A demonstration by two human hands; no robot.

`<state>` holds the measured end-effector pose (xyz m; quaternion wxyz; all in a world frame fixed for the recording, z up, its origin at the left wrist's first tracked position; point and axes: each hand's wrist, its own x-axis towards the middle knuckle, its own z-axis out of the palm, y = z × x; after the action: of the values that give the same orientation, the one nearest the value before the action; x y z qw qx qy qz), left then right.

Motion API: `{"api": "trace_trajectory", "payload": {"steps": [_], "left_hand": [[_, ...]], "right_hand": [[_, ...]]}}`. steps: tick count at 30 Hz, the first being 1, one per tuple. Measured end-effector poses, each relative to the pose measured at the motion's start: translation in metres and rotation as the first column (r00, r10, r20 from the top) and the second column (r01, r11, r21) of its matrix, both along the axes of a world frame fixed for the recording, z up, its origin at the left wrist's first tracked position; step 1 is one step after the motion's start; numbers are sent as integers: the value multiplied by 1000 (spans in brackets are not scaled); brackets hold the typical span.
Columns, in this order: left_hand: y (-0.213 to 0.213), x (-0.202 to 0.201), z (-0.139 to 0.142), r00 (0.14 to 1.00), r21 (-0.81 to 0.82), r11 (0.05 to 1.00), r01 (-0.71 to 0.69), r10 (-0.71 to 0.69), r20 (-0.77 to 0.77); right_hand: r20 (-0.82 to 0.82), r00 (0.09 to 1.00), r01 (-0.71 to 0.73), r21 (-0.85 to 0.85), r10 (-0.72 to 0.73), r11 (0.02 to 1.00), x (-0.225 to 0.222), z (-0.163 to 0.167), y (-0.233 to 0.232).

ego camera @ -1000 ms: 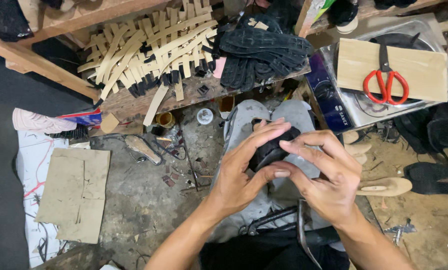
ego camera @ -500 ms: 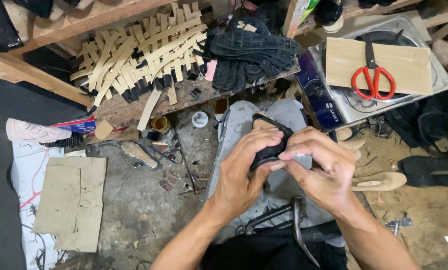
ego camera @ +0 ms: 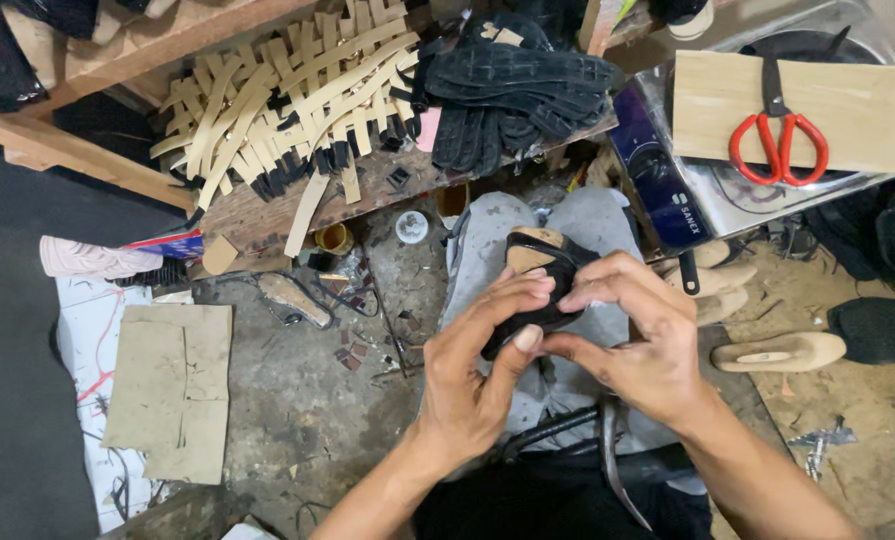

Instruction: The person sits and works on their lap, fitting black rubber soles onto shoe uppers over wooden lasts. They press the sole into place, hammer around the sole edge with a cobbler's hammer to secure it, then place the finished shoe onto an upper shelf rack and begin on the next shoe.

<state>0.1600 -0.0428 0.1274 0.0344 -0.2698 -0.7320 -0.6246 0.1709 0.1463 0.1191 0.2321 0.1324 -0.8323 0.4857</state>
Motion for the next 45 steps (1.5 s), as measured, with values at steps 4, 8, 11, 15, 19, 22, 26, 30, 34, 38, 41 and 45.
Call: {"api": "trace_trajectory", "payload": {"steps": [4, 8, 11, 15, 19, 22, 26, 30, 34, 38, 41, 45], "left_hand": [[-9, -1, 8, 999, -125, 992, 9, -5, 33], [-6, -3, 8, 1000, -167, 986, 19, -16, 21], [-5, -3, 4, 1000, -145, 989, 19, -21, -10], [-1, -2, -6, 994, -114, 993, -17, 5, -105], [10, -1, -17, 988, -67, 995, -69, 59, -146], [9, -2, -18, 990, -52, 994, -98, 92, -109], [-8, -1, -11, 979, -148, 980, -134, 154, 134], [-20, -4, -7, 986, -204, 973, -106, 129, 104], [-21, -10, -12, 988, -151, 982, -112, 127, 90], [-26, -11, -26, 986, -111, 986, -124, 135, 100], [-34, -13, -46, 980, -82, 982, -171, 178, 92], [-50, -22, -81, 965, 97, 987, -131, 105, 239]], "right_hand": [[-52, 997, -53, -51, 50, 997, 6, -8, -5], [-8, 995, -98, -53, 98, 994, 9, -12, -3], [-38, 992, -118, -13, 117, 993, 7, -14, -1], [-63, 990, -123, 11, 123, 992, 5, -13, 2], [-24, 990, -138, -36, 138, 990, 3, -12, 7], [42, 990, -125, -160, 133, 979, -3, -14, 8], [98, 989, -104, -56, 109, 993, -11, -23, 1], [89, 980, -174, -76, 180, 982, -11, -33, -9], [43, 980, -190, -90, 194, 978, -10, -40, -13], [129, 981, -136, -59, 143, 989, -14, -42, -14], [254, 964, -57, -75, 74, 996, -22, -42, -20], [225, 974, -63, 112, 37, 992, -36, -45, -35]]}}
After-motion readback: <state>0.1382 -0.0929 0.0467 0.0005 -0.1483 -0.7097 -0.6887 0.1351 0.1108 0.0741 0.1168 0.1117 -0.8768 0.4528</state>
